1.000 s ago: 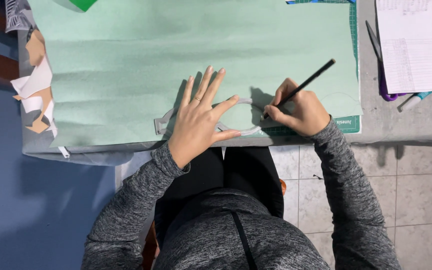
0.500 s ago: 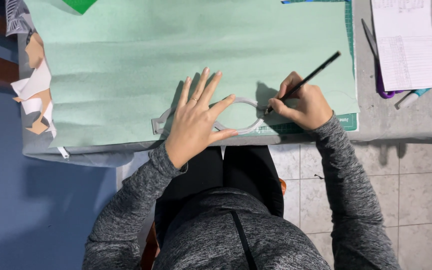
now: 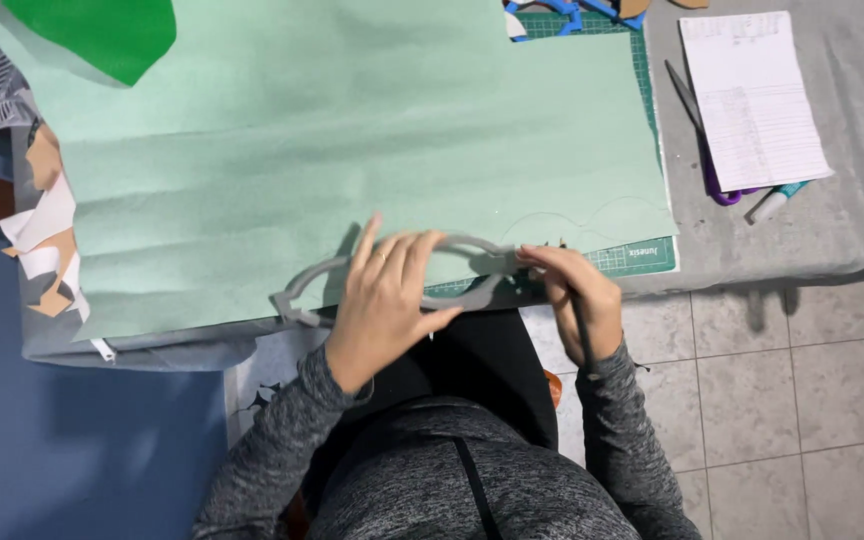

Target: Tracing patterns onto a leather sheet using templates and a pencil.

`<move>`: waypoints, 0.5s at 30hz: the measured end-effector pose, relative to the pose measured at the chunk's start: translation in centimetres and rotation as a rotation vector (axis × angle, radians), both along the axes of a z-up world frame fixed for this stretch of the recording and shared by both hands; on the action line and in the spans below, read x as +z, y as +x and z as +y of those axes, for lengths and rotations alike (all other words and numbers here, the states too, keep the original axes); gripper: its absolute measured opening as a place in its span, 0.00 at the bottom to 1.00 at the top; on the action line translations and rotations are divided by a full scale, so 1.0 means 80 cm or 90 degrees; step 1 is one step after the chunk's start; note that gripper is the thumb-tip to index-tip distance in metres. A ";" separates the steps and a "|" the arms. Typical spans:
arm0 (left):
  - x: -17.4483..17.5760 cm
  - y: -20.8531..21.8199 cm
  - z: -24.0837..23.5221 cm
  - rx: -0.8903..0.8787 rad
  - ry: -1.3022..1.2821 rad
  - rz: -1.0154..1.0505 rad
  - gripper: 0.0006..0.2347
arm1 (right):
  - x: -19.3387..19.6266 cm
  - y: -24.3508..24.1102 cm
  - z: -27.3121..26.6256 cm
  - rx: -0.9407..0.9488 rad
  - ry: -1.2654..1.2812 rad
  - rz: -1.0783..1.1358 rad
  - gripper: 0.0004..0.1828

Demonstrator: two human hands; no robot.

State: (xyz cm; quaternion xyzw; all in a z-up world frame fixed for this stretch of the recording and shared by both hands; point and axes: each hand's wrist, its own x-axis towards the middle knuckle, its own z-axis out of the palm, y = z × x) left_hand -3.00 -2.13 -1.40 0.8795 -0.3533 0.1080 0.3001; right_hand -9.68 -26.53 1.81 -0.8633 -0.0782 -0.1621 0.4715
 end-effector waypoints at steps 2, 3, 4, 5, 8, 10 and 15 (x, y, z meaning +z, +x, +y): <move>0.009 -0.008 -0.004 0.003 0.021 -0.059 0.37 | 0.005 0.002 -0.003 0.001 -0.015 0.010 0.16; 0.013 -0.015 -0.005 0.008 0.041 -0.112 0.37 | 0.008 0.000 -0.005 0.004 -0.031 0.027 0.19; 0.025 -0.017 -0.009 0.006 0.041 -0.112 0.37 | 0.010 0.002 -0.007 0.002 -0.031 0.026 0.19; 0.038 -0.020 -0.012 0.013 0.047 -0.154 0.35 | 0.012 0.004 -0.009 -0.014 0.028 0.037 0.18; 0.056 -0.024 -0.024 0.025 0.044 -0.213 0.32 | 0.004 0.003 -0.022 -0.020 0.037 0.045 0.17; 0.064 -0.025 -0.034 0.029 0.036 -0.225 0.30 | -0.005 -0.003 -0.029 -0.012 -0.014 0.045 0.15; 0.101 -0.043 -0.061 -0.110 -0.030 -0.066 0.34 | -0.013 -0.009 -0.076 -0.101 0.286 0.114 0.09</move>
